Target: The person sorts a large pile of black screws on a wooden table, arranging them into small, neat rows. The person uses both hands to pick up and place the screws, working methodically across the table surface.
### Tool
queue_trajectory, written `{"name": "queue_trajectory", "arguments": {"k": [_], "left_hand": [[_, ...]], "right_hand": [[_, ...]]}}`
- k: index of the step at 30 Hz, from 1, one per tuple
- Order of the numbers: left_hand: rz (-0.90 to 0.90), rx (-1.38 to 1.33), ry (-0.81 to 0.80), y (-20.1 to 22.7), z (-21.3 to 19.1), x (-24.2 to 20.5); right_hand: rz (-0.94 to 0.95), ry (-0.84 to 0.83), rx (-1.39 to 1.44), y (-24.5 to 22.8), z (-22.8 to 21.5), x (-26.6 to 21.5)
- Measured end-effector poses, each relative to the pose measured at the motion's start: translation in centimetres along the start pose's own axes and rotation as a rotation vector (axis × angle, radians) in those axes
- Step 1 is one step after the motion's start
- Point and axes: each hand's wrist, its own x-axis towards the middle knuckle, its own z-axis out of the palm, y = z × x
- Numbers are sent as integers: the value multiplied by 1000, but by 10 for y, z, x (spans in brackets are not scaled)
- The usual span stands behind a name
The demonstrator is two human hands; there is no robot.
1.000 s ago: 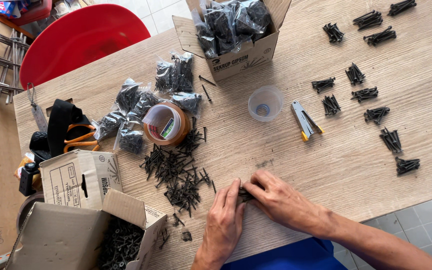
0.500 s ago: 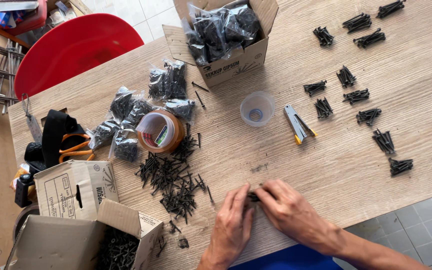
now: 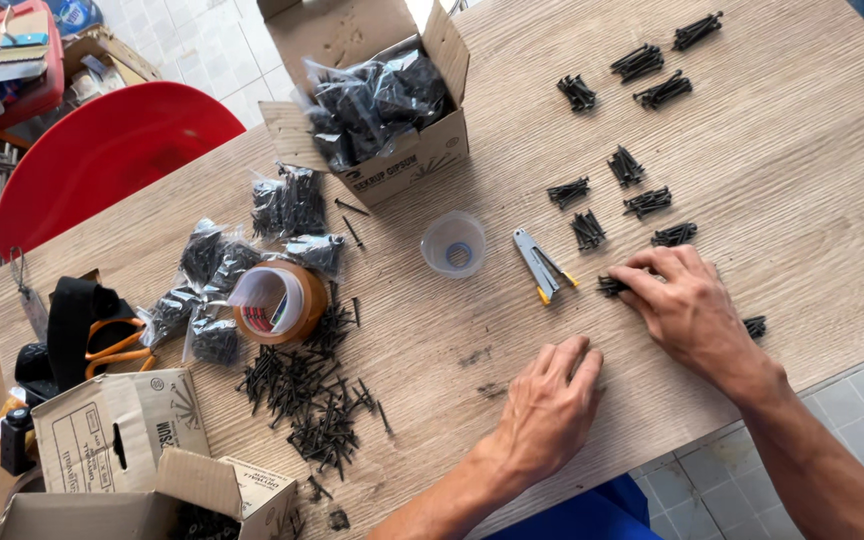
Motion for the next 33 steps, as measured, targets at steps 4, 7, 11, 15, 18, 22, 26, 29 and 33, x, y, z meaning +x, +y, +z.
{"name": "queue_trajectory", "arguments": {"k": [4,7,11,15,18,22,26,29,33], "left_hand": [[-32,30,-32,0,9,11],[-17,30,-14,-1,8,7],[-23,3,18,-4,3,0],[-41,7,38,-9,-1,-12],[-31,1,76,-11,-7,-20],[-52,-23,63,-11,-20,-35],[-27,34,183,-12,-46,-55],[-83,159,304,-25,-67,-77],[-283,360,481,-49,-97,-111]], "right_hand": [[-80,-21,-4,11,2,12],[-117,-10,-7,13,2,14],[-140,-2,11,15,1,15],[-147,-17,12,16,-1,15],[-166,-6,20,16,-7,16],[-142,-15,32,-4,-29,20],[-224,126,273,-57,-38,24],[-354,51,480,-114,-22,29],[-625,-109,503,-182,8,50]]}}
